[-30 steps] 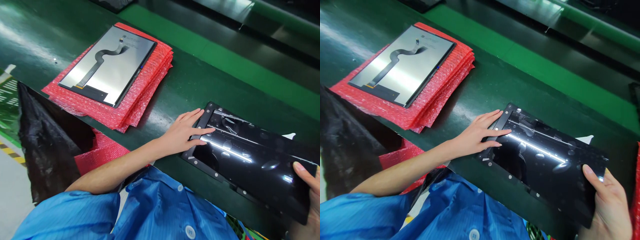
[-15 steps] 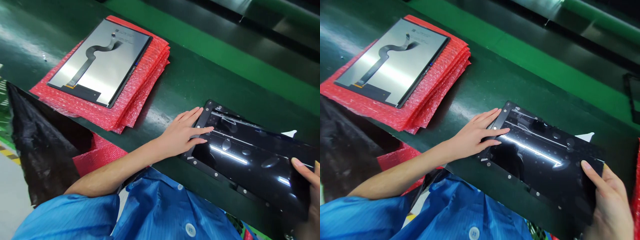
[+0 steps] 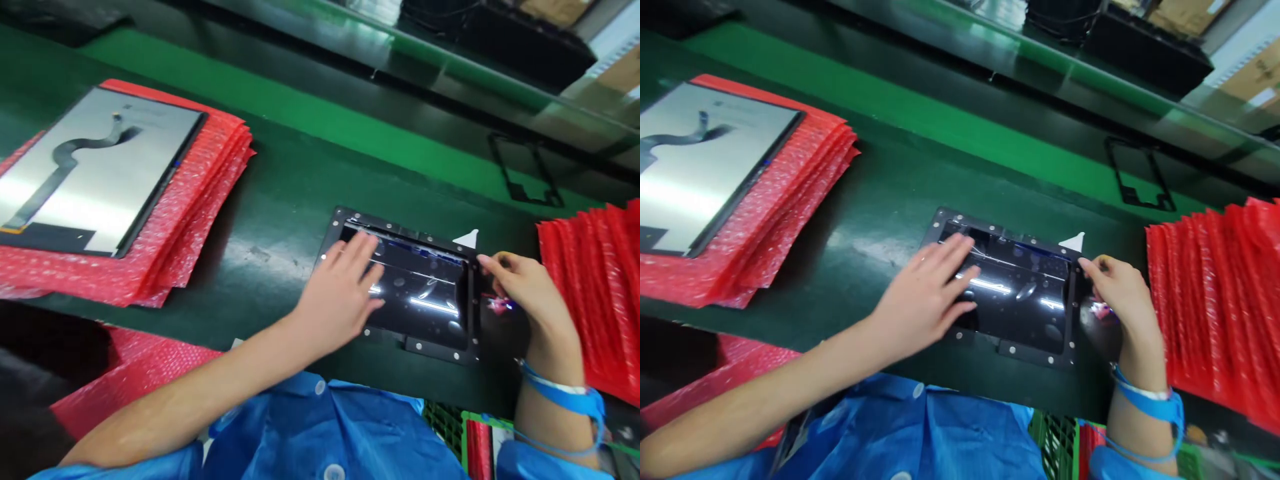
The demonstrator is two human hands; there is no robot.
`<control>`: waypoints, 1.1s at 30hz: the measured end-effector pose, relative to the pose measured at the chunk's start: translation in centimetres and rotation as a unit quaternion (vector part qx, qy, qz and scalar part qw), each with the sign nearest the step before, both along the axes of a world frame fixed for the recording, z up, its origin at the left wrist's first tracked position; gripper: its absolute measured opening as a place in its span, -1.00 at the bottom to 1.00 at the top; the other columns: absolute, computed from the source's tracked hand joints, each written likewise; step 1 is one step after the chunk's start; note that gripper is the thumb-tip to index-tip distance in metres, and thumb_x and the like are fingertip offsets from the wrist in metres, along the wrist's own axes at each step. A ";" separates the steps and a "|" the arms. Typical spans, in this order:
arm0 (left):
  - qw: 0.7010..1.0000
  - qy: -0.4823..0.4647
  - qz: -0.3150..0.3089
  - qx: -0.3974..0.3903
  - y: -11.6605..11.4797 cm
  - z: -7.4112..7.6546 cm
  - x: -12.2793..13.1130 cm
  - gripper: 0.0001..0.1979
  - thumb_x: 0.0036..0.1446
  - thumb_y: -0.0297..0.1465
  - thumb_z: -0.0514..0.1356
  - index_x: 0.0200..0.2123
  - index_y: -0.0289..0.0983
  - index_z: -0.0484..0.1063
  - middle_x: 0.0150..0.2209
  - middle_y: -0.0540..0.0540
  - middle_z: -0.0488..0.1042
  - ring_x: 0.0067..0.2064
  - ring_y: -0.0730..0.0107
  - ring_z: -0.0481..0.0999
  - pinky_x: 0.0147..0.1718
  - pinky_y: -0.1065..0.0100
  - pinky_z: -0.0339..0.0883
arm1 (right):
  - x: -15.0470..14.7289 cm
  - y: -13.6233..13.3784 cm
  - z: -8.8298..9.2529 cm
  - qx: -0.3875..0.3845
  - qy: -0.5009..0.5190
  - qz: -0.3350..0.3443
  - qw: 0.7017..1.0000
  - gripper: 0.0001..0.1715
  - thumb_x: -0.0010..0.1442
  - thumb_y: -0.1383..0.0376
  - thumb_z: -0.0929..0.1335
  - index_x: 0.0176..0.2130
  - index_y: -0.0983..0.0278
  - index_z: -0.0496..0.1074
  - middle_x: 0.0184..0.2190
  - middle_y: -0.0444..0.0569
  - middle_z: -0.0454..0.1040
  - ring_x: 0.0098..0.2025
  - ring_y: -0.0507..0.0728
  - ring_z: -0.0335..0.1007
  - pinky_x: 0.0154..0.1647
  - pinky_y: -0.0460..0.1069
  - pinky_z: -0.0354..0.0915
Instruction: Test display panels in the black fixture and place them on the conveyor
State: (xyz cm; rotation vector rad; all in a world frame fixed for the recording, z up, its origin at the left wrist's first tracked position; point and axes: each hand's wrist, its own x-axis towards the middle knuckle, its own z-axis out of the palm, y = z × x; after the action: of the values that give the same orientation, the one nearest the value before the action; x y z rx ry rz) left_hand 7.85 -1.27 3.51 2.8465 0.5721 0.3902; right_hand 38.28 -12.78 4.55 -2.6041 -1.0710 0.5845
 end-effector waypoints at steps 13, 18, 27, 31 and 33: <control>0.973 0.012 -0.225 -0.060 -6.0 -1.1 7.9 -0.59 0.34 -0.21 0.10 0.07 -0.33 0.52 0.26 -0.27 0.38 0.33 -0.06 0.29 0.28 0.02 0.19 | 0.8 4.1 0.4 -0.139 -0.017 0.022 0.990 -0.35 0.03 -0.19 0.47 -0.63 0.17 0.20 -0.73 -0.14 0.30 -0.57 0.14 0.30 -0.47 0.00 0.05; 0.973 -0.036 -0.204 -0.097 -3.2 -0.9 8.5 -0.67 0.30 -0.27 0.17 0.00 -0.34 0.54 0.14 -0.29 0.49 0.18 0.01 0.45 0.20 0.04 0.27 | -0.5 3.4 0.2 -0.076 -0.058 -0.003 0.995 -0.41 0.08 -0.11 0.48 -0.59 0.18 0.20 -0.61 -0.08 0.38 -0.40 0.20 0.39 -0.43 -0.01 0.04; 0.993 -0.099 0.052 -0.021 2.1 -0.6 8.8 -0.62 0.29 -0.32 0.14 0.13 -0.28 0.43 -0.06 -0.26 0.52 0.10 -0.06 0.38 0.19 -0.14 0.12 | -1.8 2.3 -1.1 0.142 -0.031 -0.102 0.984 -0.58 0.16 -0.02 0.41 -0.49 0.17 0.27 -0.53 -0.05 0.41 -0.26 0.30 0.41 -0.30 0.03 0.11; 0.983 -0.165 0.070 -0.032 1.8 0.1 8.4 -0.67 0.31 -0.33 0.08 0.08 -0.30 0.40 -0.09 -0.24 0.52 0.04 0.00 0.38 0.11 -0.05 0.17 | -2.2 2.5 -1.6 0.238 0.115 -0.078 0.961 -0.39 0.07 -0.27 0.35 -0.52 0.20 0.37 -0.54 -0.05 0.43 -0.30 0.28 0.44 -0.31 0.04 0.25; 0.975 -0.205 0.063 -0.051 2.0 0.4 7.9 -0.69 0.30 -0.35 0.08 0.06 -0.29 0.38 -0.10 -0.21 0.53 0.01 0.07 0.40 0.10 0.00 0.18 | -2.6 2.6 -1.9 0.281 0.200 -0.064 0.936 -0.23 -0.02 -0.42 0.29 -0.55 0.21 0.38 -0.54 -0.01 0.45 -0.35 0.28 0.46 -0.33 0.05 0.32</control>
State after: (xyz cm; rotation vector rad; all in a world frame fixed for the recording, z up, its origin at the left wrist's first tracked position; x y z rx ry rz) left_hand 15.73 0.76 3.96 2.5306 0.6633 0.9133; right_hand 35.64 -10.15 2.66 -1.9335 -0.7814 0.6286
